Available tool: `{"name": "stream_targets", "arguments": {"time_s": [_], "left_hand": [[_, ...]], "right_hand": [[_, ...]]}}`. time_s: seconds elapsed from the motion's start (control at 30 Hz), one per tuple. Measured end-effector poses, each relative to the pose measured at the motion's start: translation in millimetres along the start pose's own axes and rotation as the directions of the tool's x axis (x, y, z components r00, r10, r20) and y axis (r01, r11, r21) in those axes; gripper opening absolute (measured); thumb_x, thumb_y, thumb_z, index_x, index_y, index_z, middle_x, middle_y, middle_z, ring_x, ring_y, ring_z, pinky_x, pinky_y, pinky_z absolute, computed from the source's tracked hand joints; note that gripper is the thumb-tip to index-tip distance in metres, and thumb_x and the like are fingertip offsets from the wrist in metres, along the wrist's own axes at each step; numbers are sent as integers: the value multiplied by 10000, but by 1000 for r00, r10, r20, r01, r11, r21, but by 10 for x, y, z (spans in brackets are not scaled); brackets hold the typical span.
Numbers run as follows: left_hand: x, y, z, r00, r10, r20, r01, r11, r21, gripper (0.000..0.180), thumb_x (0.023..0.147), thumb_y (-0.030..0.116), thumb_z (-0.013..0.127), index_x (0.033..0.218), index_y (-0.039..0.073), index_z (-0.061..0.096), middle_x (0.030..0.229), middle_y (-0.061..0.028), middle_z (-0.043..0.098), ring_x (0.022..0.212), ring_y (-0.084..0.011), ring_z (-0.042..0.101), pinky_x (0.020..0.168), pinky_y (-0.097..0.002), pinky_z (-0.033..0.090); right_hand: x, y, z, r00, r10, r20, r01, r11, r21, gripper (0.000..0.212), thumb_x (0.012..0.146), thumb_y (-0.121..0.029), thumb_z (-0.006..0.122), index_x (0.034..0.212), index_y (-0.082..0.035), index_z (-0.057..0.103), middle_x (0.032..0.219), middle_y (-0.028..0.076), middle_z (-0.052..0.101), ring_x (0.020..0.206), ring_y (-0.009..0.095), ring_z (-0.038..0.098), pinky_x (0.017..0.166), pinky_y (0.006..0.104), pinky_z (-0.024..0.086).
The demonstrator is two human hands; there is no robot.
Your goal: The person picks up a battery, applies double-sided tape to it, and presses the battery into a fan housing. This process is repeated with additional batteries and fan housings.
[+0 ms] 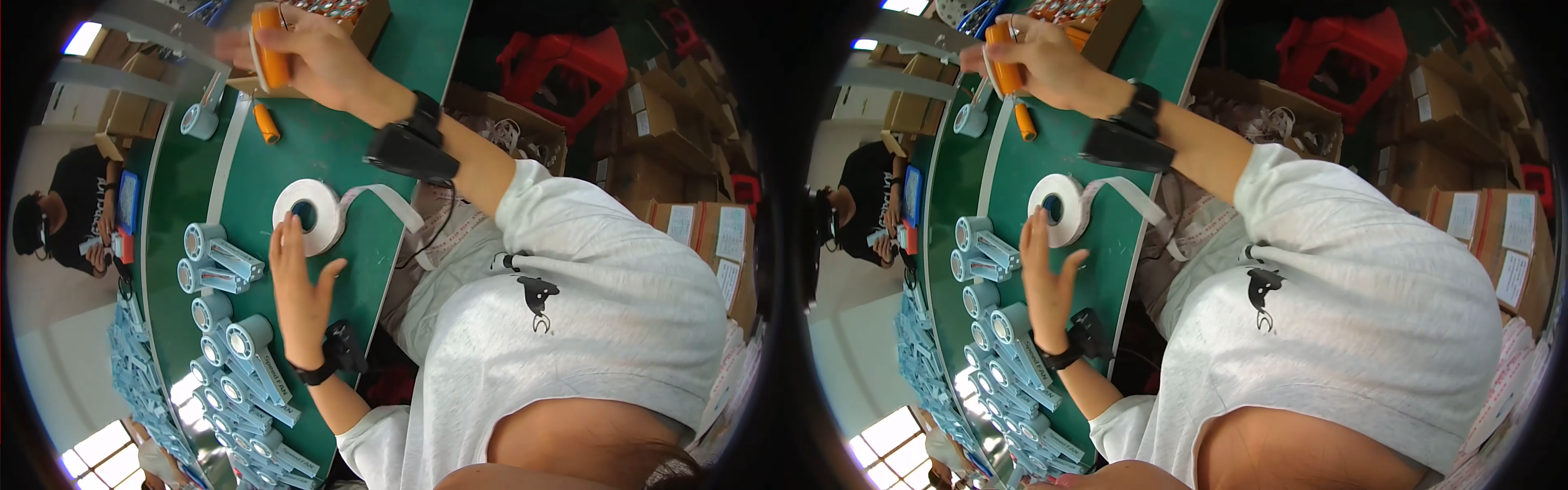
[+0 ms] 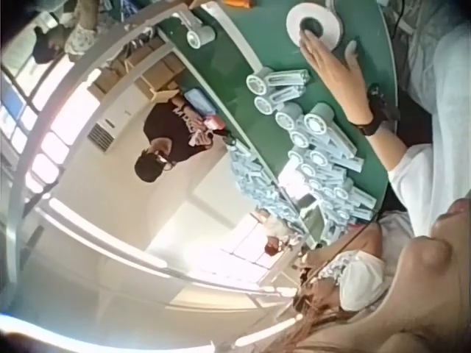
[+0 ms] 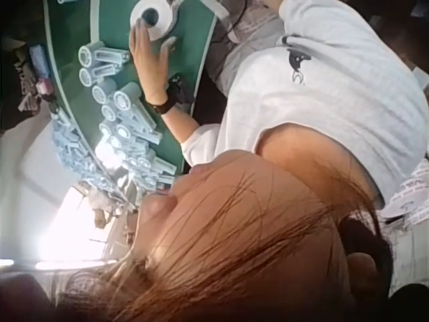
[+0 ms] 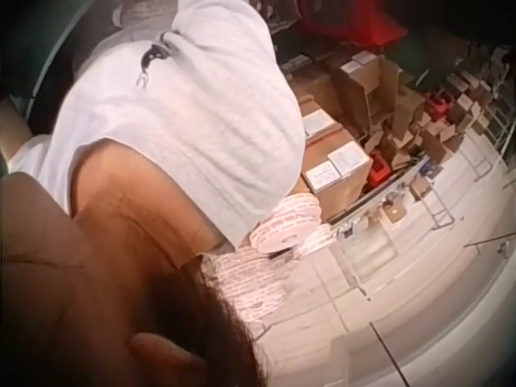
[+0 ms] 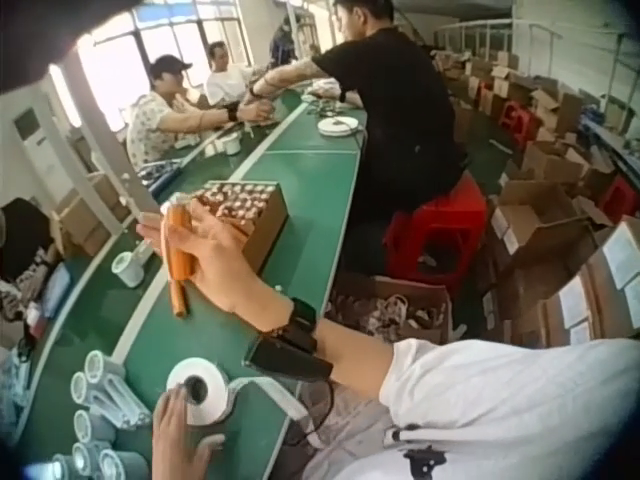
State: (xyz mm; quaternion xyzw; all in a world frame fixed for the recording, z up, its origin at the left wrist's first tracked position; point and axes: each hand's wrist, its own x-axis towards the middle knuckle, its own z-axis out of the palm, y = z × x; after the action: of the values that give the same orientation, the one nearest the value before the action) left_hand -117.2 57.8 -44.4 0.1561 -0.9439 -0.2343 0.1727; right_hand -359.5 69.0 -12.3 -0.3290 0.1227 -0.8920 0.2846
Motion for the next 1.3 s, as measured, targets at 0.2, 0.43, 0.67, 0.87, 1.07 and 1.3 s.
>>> {"name": "stream_targets", "arguments": {"time_s": [0.2,0.43,0.67,0.87,1.07,1.3], "left_hand": [[-352,-160,-920,979,-203,-9,170,794,583,595,627,-13,655,1193,43,483,1181,-181,505,1133,-317,450,945,-387,346],[-374,-273,-1043,911,-413,15,379,850,367,382,642,13,675,1011,-16,582,889,-161,617,777,-305,587,748,-339,452],[-327,-312,-811,930,-347,-122,367,901,233,308,665,64,690,953,-8,609,1044,-145,564,963,-305,514,849,-358,396],[-376,-289,-750,999,-8,33,-1,960,281,287,680,100,685,946,18,614,1158,-112,505,1118,-301,417,930,-399,336],[-372,-302,-441,998,57,11,-56,909,413,247,681,73,666,910,22,589,1124,-102,514,1119,-296,421,934,-412,337],[-375,-360,-411,996,34,-87,-10,964,267,138,717,13,611,812,-6,514,1078,-104,520,1056,-283,444,888,-378,355]], "right_hand": [[-376,-165,-271,934,282,221,-223,941,-255,125,801,-31,551,916,7,584,1022,157,581,972,239,565,820,281,444],[-537,-104,7,829,399,391,3,697,-717,251,668,1,683,908,14,610,942,99,590,875,188,590,732,259,472],[-788,-76,528,589,689,422,-53,555,-830,305,597,-23,702,870,-12,566,783,52,575,691,131,560,622,242,476],[-801,58,559,653,595,469,53,582,-812,299,598,-44,698,862,-26,558,746,48,583,653,143,552,607,246,466],[-824,151,651,718,504,479,134,576,-806,257,616,-53,675,834,-18,545,724,59,561,623,159,536,599,266,457],[-1128,244,521,609,460,646,379,547,-747,180,670,-49,625,798,-12,503,662,86,504,632,217,548,594,314,444]]}}
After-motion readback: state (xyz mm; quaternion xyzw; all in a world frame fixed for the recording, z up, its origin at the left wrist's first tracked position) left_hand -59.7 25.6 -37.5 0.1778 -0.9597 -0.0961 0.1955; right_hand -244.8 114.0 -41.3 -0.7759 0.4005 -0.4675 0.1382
